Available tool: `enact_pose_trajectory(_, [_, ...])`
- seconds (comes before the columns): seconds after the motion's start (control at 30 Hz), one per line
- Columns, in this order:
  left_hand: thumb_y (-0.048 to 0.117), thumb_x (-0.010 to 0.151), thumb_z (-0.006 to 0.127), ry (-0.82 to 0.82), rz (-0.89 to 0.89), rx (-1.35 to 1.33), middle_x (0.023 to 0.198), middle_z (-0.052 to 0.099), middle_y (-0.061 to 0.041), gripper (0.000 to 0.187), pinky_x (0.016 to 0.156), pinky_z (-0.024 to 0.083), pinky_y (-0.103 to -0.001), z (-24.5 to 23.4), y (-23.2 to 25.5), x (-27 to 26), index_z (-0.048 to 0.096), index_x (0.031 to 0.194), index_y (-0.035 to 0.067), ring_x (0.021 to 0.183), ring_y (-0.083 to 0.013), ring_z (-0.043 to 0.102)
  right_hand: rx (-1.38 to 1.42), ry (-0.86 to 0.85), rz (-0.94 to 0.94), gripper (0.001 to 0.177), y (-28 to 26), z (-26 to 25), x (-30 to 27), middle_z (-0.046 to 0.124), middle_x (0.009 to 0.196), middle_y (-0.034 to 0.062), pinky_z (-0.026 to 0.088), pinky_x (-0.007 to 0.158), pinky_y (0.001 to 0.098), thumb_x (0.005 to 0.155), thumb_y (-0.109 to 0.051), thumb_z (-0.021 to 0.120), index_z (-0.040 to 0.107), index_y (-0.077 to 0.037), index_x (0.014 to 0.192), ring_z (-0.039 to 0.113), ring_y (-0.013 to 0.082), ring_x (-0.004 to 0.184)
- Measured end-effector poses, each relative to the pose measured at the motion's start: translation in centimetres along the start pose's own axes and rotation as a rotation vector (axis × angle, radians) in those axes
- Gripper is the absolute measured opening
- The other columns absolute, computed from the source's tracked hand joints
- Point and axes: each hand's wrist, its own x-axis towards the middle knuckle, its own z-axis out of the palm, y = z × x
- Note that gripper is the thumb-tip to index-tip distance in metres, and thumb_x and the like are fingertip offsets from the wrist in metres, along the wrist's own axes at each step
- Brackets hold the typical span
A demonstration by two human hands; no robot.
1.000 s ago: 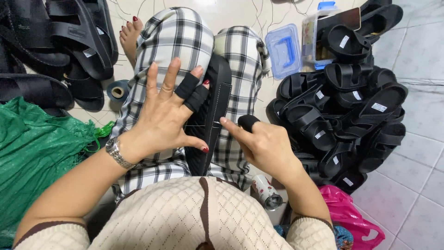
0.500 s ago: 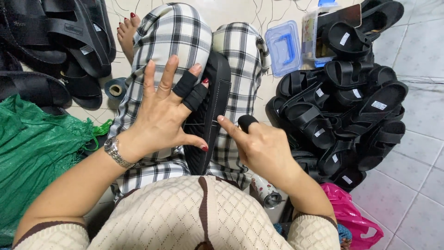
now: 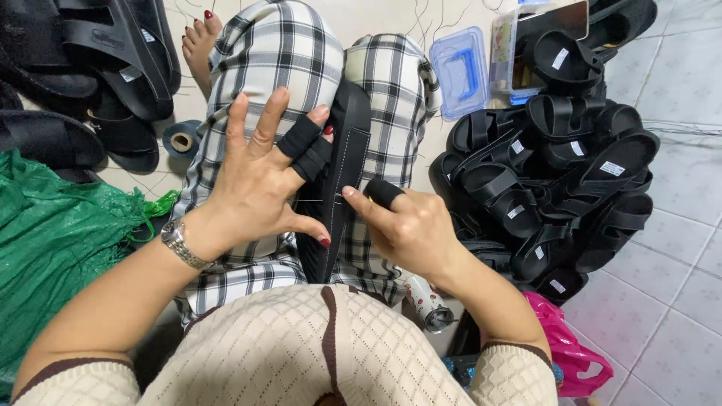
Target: Hand-sewing a black sandal strap using a needle and thread while sitting on the floor.
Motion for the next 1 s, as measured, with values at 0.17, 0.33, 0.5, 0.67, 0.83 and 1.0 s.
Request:
enact_pose_trajectory(0.17, [0.098, 0.055, 0.068, 0.051, 0.018, 0.015, 0.168, 0.021, -0.018, 0.145, 0.114, -0.007, -0.071, 0.2, 0.2, 0.0, 0.045, 0.162, 0.004, 0.148, -0.0460, -0.004, -0.137, 0.136, -0.030, 0.040, -2.1, -0.4, 1.2, 0.034, 0.053, 0.0000, 0.031, 0.038, 0.0351, 0.086, -0.005, 0.072, 0.075, -0.012, 0.125, 0.037, 0.0182, 0.047])
enact_pose_trajectory(0.33, [0.075, 0.074, 0.075, 0.257, -0.099, 0.081, 0.145, 0.045, -0.014, 0.079, 0.112, 0.009, -0.057, 0.7, 2.4, -2.9, 0.057, 0.118, 0.011, 0.143, -0.0385, 0.018, -0.280, 0.142, 0.105, 0.026, -3.3, -0.7, 1.1, 0.035, 0.055, -0.0035, 0.035, 0.045, 0.0317, 0.085, -0.001, 0.061, 0.066, -0.017, 0.105, 0.041, 0.0153, 0.049])
enact_pose_trajectory(0.5, [0.015, 0.070, 0.091, 0.371, -0.396, -0.857, 0.136, 0.066, -0.013, 0.022, 0.095, 0.054, -0.034, 0.4, 4.9, -6.2, 0.080, 0.089, 0.012, 0.113, -0.0266, 0.070, -0.197, 0.190, 0.052, 0.011, -2.4, 0.6, 0.5, 0.053, 0.055, 0.0026, 0.051, 0.052, 0.0322, 0.092, -0.021, 0.062, 0.067, -0.019, 0.102, 0.061, 0.0219, 0.052])
enact_pose_trajectory(0.67, [0.004, 0.090, 0.072, 0.228, -0.780, -1.380, 0.056, 0.068, -0.015, 0.025, 0.047, 0.055, -0.022, 0.2, 5.5, -4.3, 0.074, 0.115, 0.002, 0.048, -0.0150, 0.064, -0.077, 0.234, 0.059, 0.008, -1.8, 0.0, 1.1, 0.048, 0.054, 0.0006, 0.052, 0.052, 0.0292, 0.092, -0.019, 0.065, 0.067, -0.017, 0.100, 0.059, 0.0199, 0.049])
enact_pose_trajectory(0.83, [0.008, 0.087, 0.079, 0.232, -0.808, -1.326, 0.057, 0.065, -0.007, 0.022, 0.044, 0.044, -0.020, 1.5, 5.9, -3.2, 0.074, 0.108, 0.004, 0.048, -0.0063, 0.051, -0.062, 0.147, 0.036, 0.013, -1.6, -0.7, 1.3, 0.051, 0.054, 0.0012, 0.053, 0.052, 0.0309, 0.091, -0.019, 0.067, 0.065, -0.016, 0.103, 0.062, 0.0211, 0.050])
enact_pose_trajectory(1.0, [0.040, 0.060, 0.099, 0.295, -0.628, -0.705, 0.067, 0.061, -0.002, 0.049, 0.058, 0.051, -0.029, 2.6, 7.1, -3.5, 0.076, 0.096, 0.015, 0.062, -0.0173, 0.061, -0.065, 0.052, 0.090, 0.023, -2.7, -2.3, 0.4, 0.054, 0.057, 0.0023, 0.051, 0.048, 0.0329, 0.094, -0.014, 0.057, 0.063, -0.021, 0.115, 0.060, 0.0215, 0.050])
